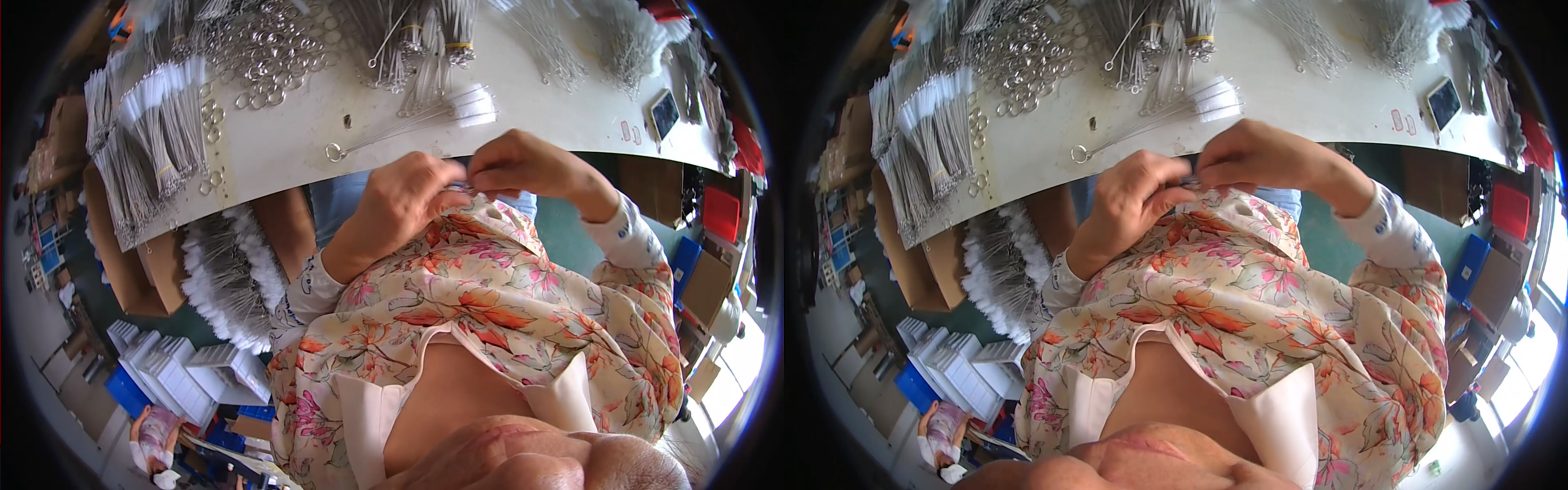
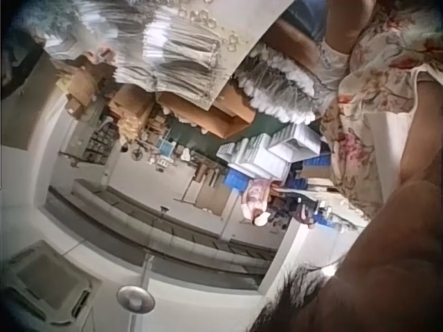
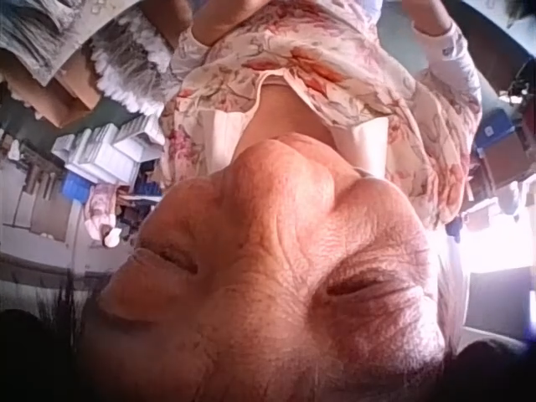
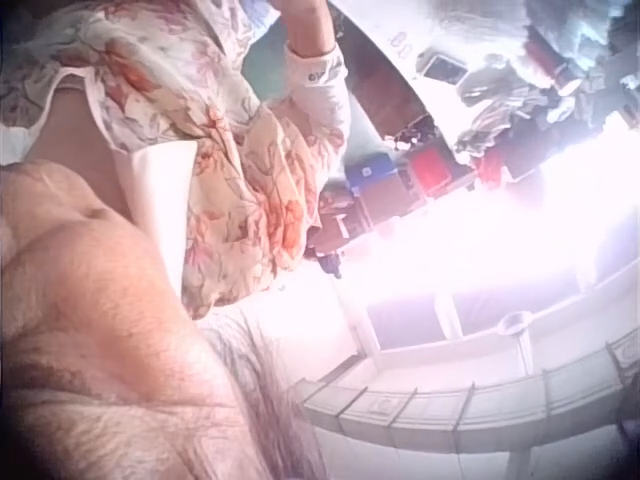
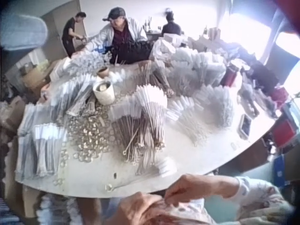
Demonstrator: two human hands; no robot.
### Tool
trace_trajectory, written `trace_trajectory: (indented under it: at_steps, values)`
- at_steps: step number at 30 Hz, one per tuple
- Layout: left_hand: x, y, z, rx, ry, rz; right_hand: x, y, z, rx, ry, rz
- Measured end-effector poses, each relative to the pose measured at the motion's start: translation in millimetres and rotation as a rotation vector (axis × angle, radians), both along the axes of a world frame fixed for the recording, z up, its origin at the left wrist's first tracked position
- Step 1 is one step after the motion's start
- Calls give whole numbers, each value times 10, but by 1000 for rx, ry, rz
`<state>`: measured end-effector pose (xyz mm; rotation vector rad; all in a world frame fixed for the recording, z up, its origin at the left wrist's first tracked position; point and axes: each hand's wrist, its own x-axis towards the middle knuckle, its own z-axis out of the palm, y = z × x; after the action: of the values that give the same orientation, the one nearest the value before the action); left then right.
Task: Assembling small white brushes onto metal ring holders at a workstation.
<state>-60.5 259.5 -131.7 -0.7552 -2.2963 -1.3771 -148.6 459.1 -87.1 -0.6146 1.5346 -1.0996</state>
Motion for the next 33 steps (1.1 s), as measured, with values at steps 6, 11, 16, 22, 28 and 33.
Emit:
trace_trajectory:
  at_steps: [6, 11, 16, 22, 28, 33]
  values:
    - [277, -671, -60, -233, -356, 778, -127, 706, -237, 773, 1454, 25]
    - [233, -644, -168, -480, -251, 726, 28, -13, -320, -31, 1121, -347]
    - [161, -590, 64, 339, -204, 448, 293, -920, -149, -223, 1118, -231]
    - [97, -752, 552, 258, -199, 193, 166, -868, 133, -424, 715, -121]
    - [81, -719, 734, 165, -227, 92, 157, -718, 278, -375, 232, -92]
    - [53, -698, 659, 171, -204, 67, 196, -705, 191, -406, 45, -140]
